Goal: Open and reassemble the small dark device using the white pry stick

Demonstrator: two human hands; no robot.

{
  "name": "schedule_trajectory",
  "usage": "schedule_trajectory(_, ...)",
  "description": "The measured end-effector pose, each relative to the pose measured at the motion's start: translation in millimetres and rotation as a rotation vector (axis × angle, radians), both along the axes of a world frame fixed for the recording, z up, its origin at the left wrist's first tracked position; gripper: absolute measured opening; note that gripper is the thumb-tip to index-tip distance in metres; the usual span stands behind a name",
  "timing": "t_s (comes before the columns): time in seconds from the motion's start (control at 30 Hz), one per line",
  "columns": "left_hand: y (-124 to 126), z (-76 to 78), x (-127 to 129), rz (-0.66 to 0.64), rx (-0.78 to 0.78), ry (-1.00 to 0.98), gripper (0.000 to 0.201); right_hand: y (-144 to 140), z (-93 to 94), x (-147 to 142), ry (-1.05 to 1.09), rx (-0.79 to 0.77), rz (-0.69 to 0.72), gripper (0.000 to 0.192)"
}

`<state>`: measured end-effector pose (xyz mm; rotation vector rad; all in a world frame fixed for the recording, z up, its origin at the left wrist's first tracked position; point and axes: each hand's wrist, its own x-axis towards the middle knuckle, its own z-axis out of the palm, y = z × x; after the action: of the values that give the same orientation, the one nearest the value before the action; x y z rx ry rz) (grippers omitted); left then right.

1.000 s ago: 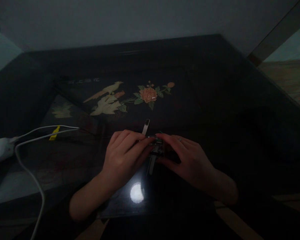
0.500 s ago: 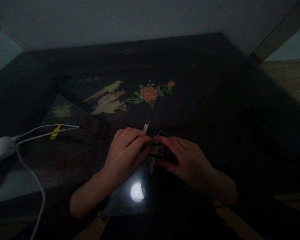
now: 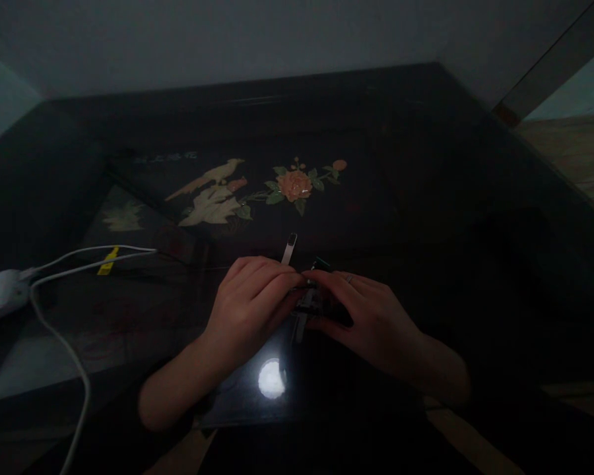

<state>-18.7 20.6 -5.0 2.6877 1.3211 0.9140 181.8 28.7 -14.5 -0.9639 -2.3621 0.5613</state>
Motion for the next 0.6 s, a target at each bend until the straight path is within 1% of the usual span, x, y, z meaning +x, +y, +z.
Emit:
schedule_trajectory(0.13,-1.0,-1.2,-1.7,-0.008,-0.025,-0.026,0.006,-0.1,-0.7,0.4,0.009,-0.033,-0.012,0.045)
schedule_trajectory(0.27,-1.9,-1.1,-2.6,-0.016,-0.085,-0.091,0.01,1.0,-0.2,1.3,0.041,-0.064,-0.042,0.046)
schedule_trajectory(0.37,-2.1,2.3,-0.7,0.02,-0.155,-0.155,0.011,3.0,0.6,2.1,0.058,-0.095,-0.071,0.047)
schedule_trajectory(0.43,-2.1,5.7,1.4,0.073,-0.246,-0.232,0.017,4.4,0.8,2.6,0.062,-0.122,-0.083,0.048)
schedule_trajectory(0.5,-1.5,8.9,3.2,0.121,-0.375,-0.337,0.024,5.5,0.7,3.0,0.065,-0.144,-0.089,0.05)
schedule_trajectory(0.6,0.6,10.8,4.1,0.151,-0.576,-0.506,0.025,6.5,0.6,3.4,0.08,-0.168,-0.097,0.051)
